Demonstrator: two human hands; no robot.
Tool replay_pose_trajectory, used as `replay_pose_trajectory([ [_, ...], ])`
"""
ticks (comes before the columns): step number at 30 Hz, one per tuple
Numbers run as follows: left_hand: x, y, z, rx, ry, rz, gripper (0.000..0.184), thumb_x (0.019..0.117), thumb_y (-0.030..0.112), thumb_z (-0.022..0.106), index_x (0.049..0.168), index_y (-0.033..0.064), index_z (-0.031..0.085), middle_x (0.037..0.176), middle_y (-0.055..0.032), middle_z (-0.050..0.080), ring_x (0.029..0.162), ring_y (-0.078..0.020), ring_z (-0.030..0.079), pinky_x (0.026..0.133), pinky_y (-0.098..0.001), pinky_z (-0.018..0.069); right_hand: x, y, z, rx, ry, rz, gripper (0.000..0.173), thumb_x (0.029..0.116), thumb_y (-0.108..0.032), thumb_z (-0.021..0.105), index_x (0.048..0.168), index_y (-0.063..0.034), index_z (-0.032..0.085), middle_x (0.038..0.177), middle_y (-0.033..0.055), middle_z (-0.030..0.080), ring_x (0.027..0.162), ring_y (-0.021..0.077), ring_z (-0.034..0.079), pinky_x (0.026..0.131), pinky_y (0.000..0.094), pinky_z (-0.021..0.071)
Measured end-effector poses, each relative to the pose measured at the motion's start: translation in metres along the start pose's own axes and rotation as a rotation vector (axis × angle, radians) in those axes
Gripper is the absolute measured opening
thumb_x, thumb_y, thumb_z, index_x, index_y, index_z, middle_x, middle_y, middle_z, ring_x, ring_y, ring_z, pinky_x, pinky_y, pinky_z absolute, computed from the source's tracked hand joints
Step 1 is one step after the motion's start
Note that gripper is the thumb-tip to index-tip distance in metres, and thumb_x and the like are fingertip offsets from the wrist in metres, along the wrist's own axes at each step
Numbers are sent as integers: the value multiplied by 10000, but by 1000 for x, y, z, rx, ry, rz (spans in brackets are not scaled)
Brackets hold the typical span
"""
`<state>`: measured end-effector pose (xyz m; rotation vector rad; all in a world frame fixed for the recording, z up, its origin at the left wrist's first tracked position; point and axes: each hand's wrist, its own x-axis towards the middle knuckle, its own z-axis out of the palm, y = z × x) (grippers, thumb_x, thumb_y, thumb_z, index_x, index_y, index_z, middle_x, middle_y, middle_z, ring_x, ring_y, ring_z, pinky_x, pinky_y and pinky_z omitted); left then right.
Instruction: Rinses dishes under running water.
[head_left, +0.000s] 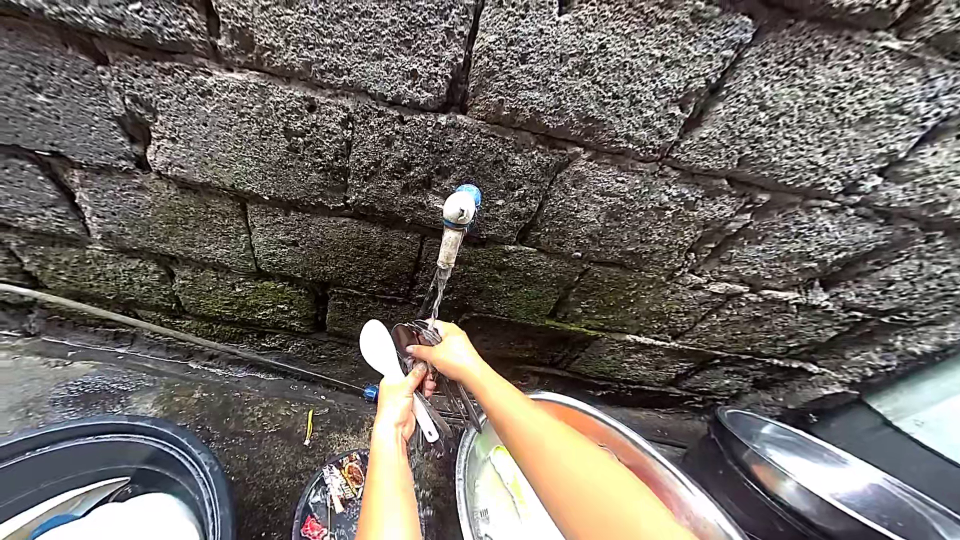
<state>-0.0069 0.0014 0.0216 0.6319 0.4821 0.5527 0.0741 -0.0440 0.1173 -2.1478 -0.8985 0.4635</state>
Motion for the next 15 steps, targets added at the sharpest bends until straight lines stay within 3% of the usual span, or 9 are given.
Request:
replay_pose_trajectory([
  [3,-5,4,-2,40,-60,-68,125,1057,118,535,959,56,580,679,-8,576,539,-60,548,529,-181,496,1,-13,-2,-24,160,15,379,907,-144,791,1230,14,670,1143,228,684,1090,351,641,978,557,483],
  [7,-11,13,6,44,-117,-48,142,1050,99,544,939,44,614,701,-8,607,566,-55,569,551,-175,507,5,4,7,303,368,-99,313,904,-105,781,1180,4,680,1068,157,702,996,227,656,919,448,520],
  [9,-10,16,8,40,-137,-60,159,1052,104,541,923,48,615,695,-14,603,565,-67,579,551,-191,522,-2,11,19,446,323,-56,332,922,-106,757,1221,-18,644,955,85,678,795,114,616,749,324,536],
  [10,-9,16,7,45,-148,-68,162,1053,99,537,920,46,613,689,-21,604,562,-74,585,551,-202,531,-5,14,24,481,288,11,336,924,-115,758,1221,-32,628,836,66,626,606,86,525,566,275,472],
  [11,-8,16,5,62,-163,-79,155,1054,96,533,931,38,608,688,-30,609,564,-83,594,555,-212,538,-7,16,27,507,254,80,338,930,-110,750,1234,-41,617,770,71,595,507,93,466,473,266,424],
  [12,-7,15,3,82,-178,-95,150,1057,100,531,951,26,608,701,-44,621,584,-96,610,578,-227,551,-7,19,26,522,232,127,347,935,-91,738,1255,-42,614,768,82,601,494,107,467,459,272,425],
  [15,-9,14,-2,124,-189,-129,226,1087,166,483,1037,-3,624,805,-87,681,698,-140,671,682,-268,583,-8,21,22,615,221,218,305,970,-76,684,1264,-44,609,869,95,649,636,136,570,595,301,495],
])
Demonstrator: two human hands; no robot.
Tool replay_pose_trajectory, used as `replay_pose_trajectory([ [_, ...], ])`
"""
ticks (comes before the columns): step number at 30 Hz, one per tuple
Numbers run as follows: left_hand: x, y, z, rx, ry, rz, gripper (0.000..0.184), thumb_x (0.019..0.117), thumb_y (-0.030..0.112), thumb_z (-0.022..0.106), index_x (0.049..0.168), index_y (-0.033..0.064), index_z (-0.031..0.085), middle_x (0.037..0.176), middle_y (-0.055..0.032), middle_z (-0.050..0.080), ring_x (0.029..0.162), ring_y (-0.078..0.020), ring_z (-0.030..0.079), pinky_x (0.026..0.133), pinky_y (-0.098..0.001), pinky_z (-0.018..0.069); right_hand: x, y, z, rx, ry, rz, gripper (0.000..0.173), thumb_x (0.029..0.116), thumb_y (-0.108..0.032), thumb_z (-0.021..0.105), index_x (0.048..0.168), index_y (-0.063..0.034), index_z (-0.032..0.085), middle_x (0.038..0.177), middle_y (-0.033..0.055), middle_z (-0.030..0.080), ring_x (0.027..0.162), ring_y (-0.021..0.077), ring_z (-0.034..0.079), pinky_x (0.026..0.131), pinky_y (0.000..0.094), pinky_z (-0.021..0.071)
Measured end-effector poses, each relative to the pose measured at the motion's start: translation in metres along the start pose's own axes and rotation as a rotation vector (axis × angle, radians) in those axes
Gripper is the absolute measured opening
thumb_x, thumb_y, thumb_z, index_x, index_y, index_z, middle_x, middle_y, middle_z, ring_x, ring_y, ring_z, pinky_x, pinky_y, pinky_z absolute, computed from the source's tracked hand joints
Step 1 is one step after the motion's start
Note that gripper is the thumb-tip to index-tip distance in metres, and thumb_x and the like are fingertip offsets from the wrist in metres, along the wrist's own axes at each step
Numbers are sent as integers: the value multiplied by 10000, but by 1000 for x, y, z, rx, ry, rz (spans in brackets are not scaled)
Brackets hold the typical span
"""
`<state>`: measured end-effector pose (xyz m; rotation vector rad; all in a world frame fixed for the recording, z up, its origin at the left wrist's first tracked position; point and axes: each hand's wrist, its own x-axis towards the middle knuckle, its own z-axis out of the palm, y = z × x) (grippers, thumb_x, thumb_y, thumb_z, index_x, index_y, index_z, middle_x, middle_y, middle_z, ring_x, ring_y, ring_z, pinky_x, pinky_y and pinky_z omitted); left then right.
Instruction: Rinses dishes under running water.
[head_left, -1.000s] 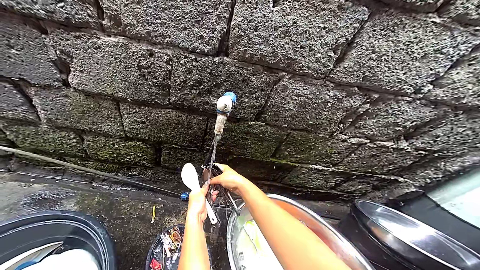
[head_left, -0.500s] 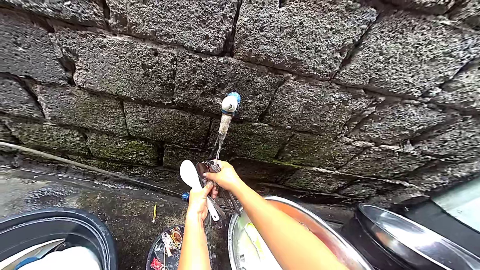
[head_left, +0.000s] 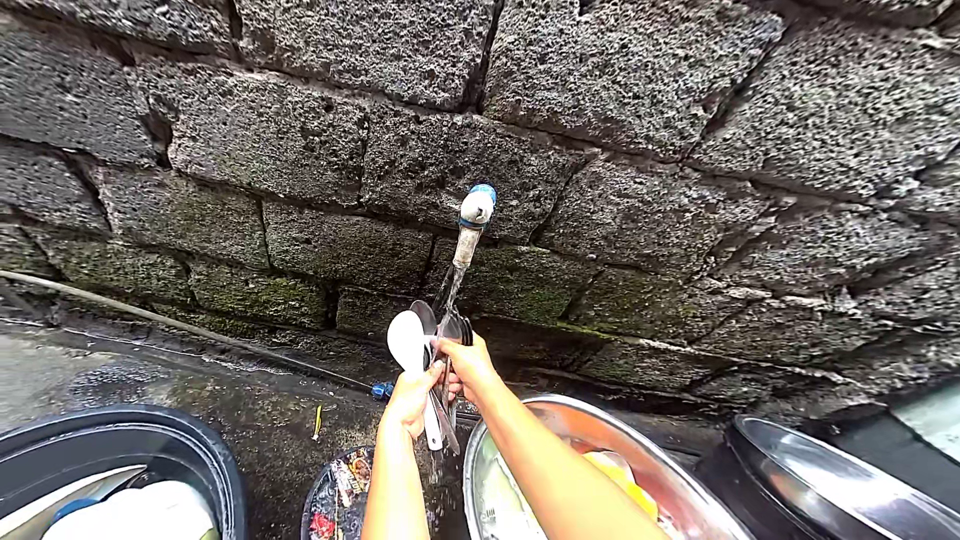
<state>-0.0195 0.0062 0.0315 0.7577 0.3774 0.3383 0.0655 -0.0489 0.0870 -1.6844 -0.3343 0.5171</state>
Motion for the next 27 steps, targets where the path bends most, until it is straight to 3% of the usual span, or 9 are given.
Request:
replay_pose_trajectory([
  [3,-1,2,-4,16,-23,-22,283,1104,197,443,1095,-13,631,855,-107,694,755,-173,694,729,-304,595,-3,3,-4,116,-13,135,182,1031,-289,616,1095,-119,597,657,26,550,421,81,463,383,230,418],
  [5,1,1,-7,66,-69,-57,278,1105,187,442,1082,-20,626,826,-109,690,733,-177,695,716,-311,601,-1,7,-9,149,-70,173,278,1049,-409,560,1104,-138,576,629,40,521,403,113,439,355,279,406],
  [8,-2,-4,-9,190,-180,-202,282,1107,181,443,1027,-25,618,810,-96,707,738,-172,713,729,-307,607,1,18,-19,154,-114,76,329,1034,-329,604,1335,-205,557,977,41,686,784,129,667,680,330,572],
  [11,-2,-13,-9,186,-202,-216,279,1109,174,434,1032,-27,613,822,-93,717,748,-161,721,733,-291,609,2,20,-22,64,-47,-25,336,995,-138,642,1323,-117,573,1049,86,677,861,163,660,744,361,558],
  [13,0,-13,-9,149,-94,-108,291,1107,173,435,1088,-46,625,841,-92,703,750,-151,696,736,-285,592,0,16,-21,31,12,-45,315,1020,-156,631,1324,-101,568,1042,72,690,780,128,647,698,312,549],
  [16,10,-11,-11,34,299,27,256,1087,135,489,1180,-80,594,894,-141,700,748,-160,682,727,-292,575,-1,18,-21,-4,53,-147,316,1029,-223,638,1316,-109,577,904,42,679,629,79,593,592,237,512],
  [19,27,-24,-24,82,494,73,358,1067,85,524,1360,-70,392,883,-162,651,616,-136,620,573,-255,527,-2,10,-17,-118,-94,-231,309,1018,-153,648,1293,-27,586,866,78,696,581,101,610,552,249,533],
  [22,26,-30,-24,90,515,23,572,1062,69,526,1514,-4,184,1037,-209,598,665,-188,626,590,-297,536,-5,-3,0,-145,-211,-125,272,1032,-181,634,1238,-4,617,860,88,706,487,85,561,456,224,487],
  [27,22,-23,-19,154,456,-12,242,1061,101,539,1249,-51,547,903,-124,674,582,-102,579,533,-235,482,-3,-21,17,-229,-229,-81,285,1012,-265,672,1138,-12,636,738,60,681,440,64,512,421,217,442],
])
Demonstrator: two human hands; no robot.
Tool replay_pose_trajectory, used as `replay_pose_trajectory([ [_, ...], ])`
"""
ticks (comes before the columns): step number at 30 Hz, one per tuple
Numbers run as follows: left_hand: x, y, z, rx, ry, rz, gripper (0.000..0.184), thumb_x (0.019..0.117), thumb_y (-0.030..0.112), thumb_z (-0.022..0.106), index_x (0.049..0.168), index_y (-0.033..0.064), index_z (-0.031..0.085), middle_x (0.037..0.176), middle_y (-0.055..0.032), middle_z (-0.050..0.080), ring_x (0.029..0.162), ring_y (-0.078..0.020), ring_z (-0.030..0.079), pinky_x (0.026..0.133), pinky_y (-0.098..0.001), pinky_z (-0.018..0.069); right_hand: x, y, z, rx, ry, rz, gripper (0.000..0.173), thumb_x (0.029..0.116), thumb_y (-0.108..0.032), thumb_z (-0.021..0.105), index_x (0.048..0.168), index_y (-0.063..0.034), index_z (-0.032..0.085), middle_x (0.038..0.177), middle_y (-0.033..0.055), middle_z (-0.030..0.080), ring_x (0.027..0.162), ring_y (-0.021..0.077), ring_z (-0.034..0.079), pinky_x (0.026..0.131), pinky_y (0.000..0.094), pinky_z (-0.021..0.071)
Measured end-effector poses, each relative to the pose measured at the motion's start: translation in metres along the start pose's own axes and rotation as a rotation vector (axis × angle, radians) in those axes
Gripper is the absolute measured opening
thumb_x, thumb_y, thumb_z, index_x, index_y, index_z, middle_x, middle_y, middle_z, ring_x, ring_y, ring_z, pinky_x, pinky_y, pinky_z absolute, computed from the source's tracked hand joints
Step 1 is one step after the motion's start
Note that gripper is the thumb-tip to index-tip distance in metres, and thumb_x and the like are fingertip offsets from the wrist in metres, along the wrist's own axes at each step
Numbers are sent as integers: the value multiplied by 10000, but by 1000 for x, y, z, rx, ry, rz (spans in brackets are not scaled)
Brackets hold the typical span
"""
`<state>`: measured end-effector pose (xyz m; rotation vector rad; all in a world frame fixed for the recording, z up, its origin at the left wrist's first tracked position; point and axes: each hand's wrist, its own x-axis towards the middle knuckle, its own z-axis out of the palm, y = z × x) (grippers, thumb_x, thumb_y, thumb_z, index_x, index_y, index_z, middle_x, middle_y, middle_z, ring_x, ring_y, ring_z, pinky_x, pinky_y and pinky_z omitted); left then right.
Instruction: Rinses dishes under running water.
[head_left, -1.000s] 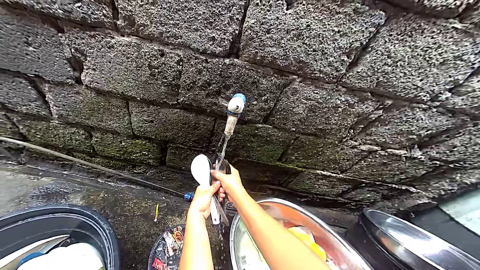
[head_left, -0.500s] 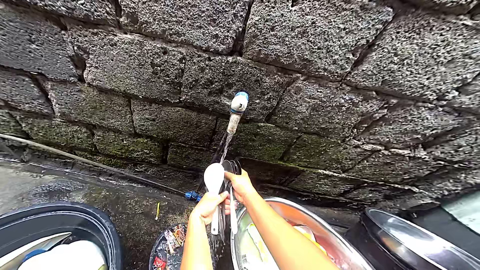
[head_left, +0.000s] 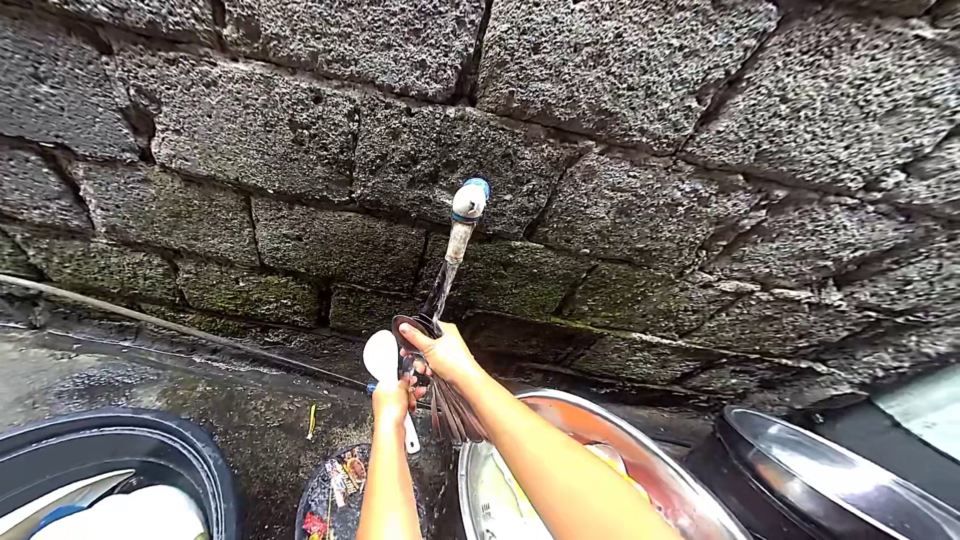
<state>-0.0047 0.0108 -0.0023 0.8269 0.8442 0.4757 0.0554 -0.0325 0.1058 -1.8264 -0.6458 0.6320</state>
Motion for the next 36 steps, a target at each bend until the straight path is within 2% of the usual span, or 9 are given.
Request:
replay_pose_trajectory([
  [2,-1,1,0,-22,-32,4,193,1046,80,559,1190,-50,552,841,-106,661,595,-106,603,553,-235,515,0,-9,-3,-86,-31,-44,268,983,-132,695,1208,-6,624,732,53,640,513,75,542,499,229,473],
  [5,2,-5,0,-86,-22,46,179,1017,15,577,1178,-62,564,889,-133,631,716,-164,608,681,-304,539,0,-22,-9,-148,-105,-78,347,973,26,613,1318,-7,592,979,88,712,663,93,623,636,255,533],
  [8,0,-2,4,-235,-18,23,205,983,-36,599,1178,-52,536,880,-129,668,694,-139,659,641,-264,572,3,-28,-12,-243,-84,-143,219,983,-62,657,1196,-15,659,930,73,702,660,95,589,634,282,507],
  [13,-9,7,5,-305,-85,-21,256,965,-32,628,1193,-6,513,858,-99,648,659,-119,641,603,-236,559,-1,-36,-13,-548,95,-186,399,929,-262,782,1227,-16,683,1165,202,703,1120,326,660,1000,533,485],
  [16,-13,9,4,-303,-173,-5,233,964,-23,634,1170,14,531,838,-77,637,650,-109,628,611,-231,559,3,-21,-21,-629,98,-181,538,860,-295,851,1287,-40,645,1174,208,694,1117,356,660,984,571,499],
  [22,-26,12,8,-394,-272,22,179,995,-29,573,1166,18,549,896,-81,664,753,-140,672,721,-278,594,-1,21,-36,-354,106,-521,250,843,27,765,1085,36,703,1038,159,719,969,217,682,914,425,540],
  [25,-26,13,8,-351,-293,44,242,982,-44,584,1213,16,542,958,-96,668,821,-169,675,787,-325,594,-1,33,-43,-231,147,-468,242,870,2,751,1106,17,698,1056,119,713,985,152,662,926,374,530],
  [31,-21,8,16,-235,-268,78,131,996,24,613,1121,11,581,819,-65,649,647,-109,620,610,-240,551,-16,55,-39,-226,155,-390,289,905,-68,760,1171,-6,668,1034,140,704,902,194,668,829,405,552],
  [36,-22,1,15,-386,-231,158,250,979,-23,604,1218,35,557,958,-86,671,792,-144,659,721,-304,579,-6,47,-32,-188,103,-190,463,871,-132,819,1278,-23,626,1145,174,690,1038,252,664,929,470,534],
])
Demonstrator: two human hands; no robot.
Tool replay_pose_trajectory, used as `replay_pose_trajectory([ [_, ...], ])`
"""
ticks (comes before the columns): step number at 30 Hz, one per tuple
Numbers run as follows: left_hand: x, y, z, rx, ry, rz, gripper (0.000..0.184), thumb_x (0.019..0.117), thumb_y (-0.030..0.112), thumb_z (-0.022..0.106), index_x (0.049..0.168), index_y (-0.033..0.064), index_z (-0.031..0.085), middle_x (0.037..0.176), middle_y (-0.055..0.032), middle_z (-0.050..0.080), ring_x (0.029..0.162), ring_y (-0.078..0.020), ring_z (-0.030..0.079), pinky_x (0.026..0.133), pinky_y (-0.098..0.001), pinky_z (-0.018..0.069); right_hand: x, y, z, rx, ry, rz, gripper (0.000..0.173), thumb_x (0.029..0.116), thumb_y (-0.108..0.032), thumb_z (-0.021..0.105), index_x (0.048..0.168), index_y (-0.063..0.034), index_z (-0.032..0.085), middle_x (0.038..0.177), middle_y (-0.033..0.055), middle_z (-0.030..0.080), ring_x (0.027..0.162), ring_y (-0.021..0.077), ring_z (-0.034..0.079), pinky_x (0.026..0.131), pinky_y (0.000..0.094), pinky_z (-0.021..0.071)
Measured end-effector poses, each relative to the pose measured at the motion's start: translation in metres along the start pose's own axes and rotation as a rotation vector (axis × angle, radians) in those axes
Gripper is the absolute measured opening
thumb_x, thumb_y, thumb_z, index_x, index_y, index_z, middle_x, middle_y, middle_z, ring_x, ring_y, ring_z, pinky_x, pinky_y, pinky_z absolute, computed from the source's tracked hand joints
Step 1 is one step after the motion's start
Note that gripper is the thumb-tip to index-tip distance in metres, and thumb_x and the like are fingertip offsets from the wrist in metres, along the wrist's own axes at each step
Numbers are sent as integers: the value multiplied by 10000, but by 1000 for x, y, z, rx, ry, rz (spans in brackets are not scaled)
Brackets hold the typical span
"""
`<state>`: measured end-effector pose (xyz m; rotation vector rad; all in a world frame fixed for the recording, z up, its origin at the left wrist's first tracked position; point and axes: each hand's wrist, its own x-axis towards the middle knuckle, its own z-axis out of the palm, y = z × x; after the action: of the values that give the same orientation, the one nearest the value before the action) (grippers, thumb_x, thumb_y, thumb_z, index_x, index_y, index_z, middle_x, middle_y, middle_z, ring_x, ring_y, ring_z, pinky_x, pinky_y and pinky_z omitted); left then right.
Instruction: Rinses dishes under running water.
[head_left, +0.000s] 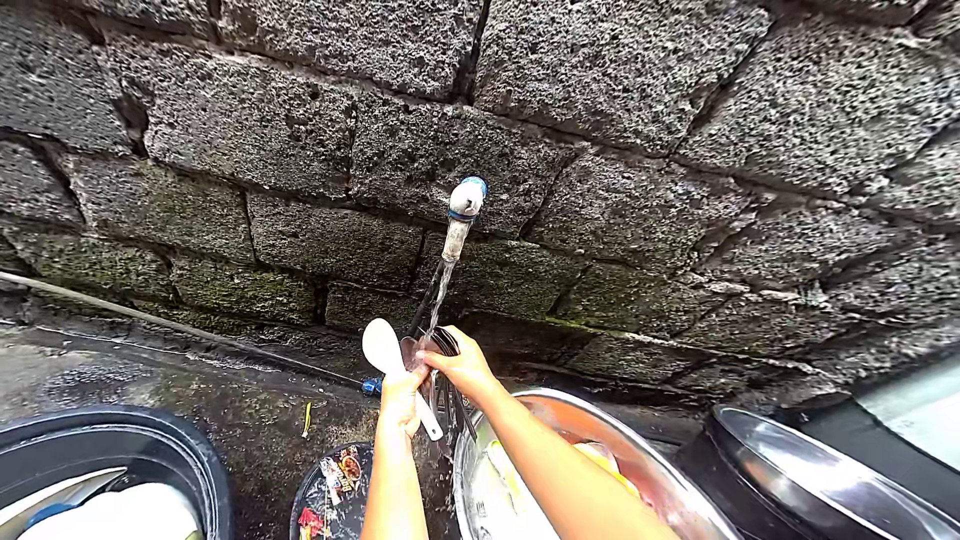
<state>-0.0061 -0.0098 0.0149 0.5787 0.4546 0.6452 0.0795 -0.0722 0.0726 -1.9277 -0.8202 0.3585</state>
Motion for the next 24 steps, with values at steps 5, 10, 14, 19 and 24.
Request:
replay_pose_trajectory([
  [5,0,13,4,-36,-15,80,185,966,-28,617,1119,75,619,872,-11,661,702,-69,619,667,-222,550,-8,-5,8,210,20,-23,498,923,-217,772,1375,-138,580,1088,75,703,841,165,664,715,352,561],
  [10,2,11,-4,6,-42,28,199,996,28,608,1186,85,614,911,0,641,715,-54,590,669,-194,522,-14,-4,9,173,11,-24,445,950,-164,726,1370,-121,588,1157,106,686,946,200,659,802,404,552],
  [14,9,8,-6,6,87,-124,135,1057,78,501,1175,34,548,879,-71,634,687,-110,619,634,-242,548,2,-16,4,68,-41,-159,267,942,-25,690,1201,18,635,1102,119,674,999,138,633,921,332,517],
  [19,13,-2,-6,55,124,-135,289,1020,-50,469,1301,-14,525,941,-95,617,695,-126,591,641,-269,527,11,-54,-9,-66,-313,-273,283,980,-7,637,1256,57,628,1188,155,674,1054,145,647,973,307,517],
  [24,9,9,6,93,95,-90,132,1014,17,570,1145,29,566,832,-56,672,615,-69,602,520,-194,478,10,-67,-12,-159,-248,-67,320,1036,-73,588,1348,-4,571,982,130,680,737,157,668,711,318,579],
])
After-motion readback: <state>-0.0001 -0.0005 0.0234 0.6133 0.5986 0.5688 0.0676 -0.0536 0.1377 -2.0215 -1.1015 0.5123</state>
